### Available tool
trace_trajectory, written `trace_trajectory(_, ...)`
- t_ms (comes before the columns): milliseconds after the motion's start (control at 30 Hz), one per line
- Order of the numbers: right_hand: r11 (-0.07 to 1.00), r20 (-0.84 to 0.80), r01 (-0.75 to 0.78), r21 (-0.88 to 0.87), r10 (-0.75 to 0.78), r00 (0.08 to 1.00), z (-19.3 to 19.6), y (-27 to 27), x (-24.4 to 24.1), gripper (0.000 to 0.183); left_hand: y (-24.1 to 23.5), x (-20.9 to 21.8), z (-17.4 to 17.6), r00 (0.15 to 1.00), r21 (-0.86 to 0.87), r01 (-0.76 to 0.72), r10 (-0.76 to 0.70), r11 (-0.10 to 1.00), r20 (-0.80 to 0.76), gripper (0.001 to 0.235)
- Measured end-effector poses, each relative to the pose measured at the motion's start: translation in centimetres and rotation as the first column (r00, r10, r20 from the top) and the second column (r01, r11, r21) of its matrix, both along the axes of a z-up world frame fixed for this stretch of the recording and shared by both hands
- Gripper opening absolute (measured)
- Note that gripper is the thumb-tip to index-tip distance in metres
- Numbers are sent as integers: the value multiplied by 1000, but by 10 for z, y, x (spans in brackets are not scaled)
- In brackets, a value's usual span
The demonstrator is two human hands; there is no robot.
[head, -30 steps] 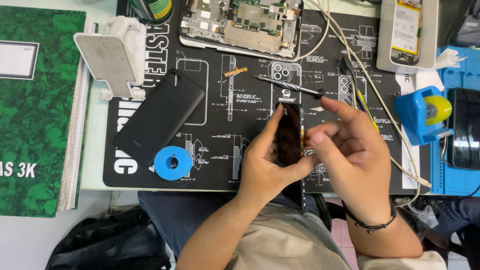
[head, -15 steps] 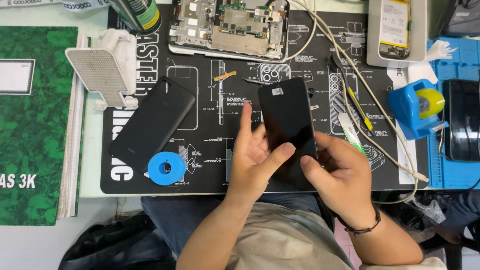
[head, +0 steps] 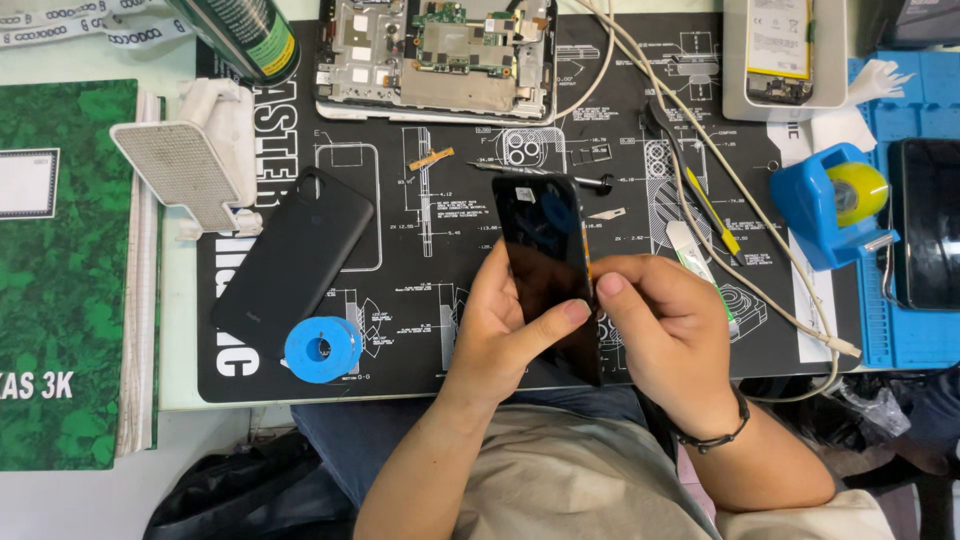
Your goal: The person applies adhesive tape to the edges of a smartphone, then places a black phone case over it. They press the case into place and test the phone's screen responsiveness by swiping and tapping.
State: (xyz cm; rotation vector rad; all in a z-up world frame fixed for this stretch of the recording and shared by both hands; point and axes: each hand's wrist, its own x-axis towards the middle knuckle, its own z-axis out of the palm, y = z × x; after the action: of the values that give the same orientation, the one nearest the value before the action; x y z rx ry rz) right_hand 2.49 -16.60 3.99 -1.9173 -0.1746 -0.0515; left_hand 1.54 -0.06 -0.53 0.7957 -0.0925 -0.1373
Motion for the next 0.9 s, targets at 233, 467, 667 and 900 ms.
trace_trajectory(233,999,23,17,-52,-15,1000,3,3,1,13,0,-2,3,1000,33,-10,10,999,-5,44)
trace_trajectory(467,992,16,51,-118,-50,999,4,0,0,14,-1,-3,6,1000,18,-16,16,1000,17,48)
trace_trajectory(667,994,-19,69,-87,-71,997,-3,-1,0,15,-3,-3,5,999,66,-40,39,997,16,48)
trace_trajectory(900,993,-156,34,116,-15,988,-7,-7,2,19,-5,-2,7,997,67,-69,67,995,36,59)
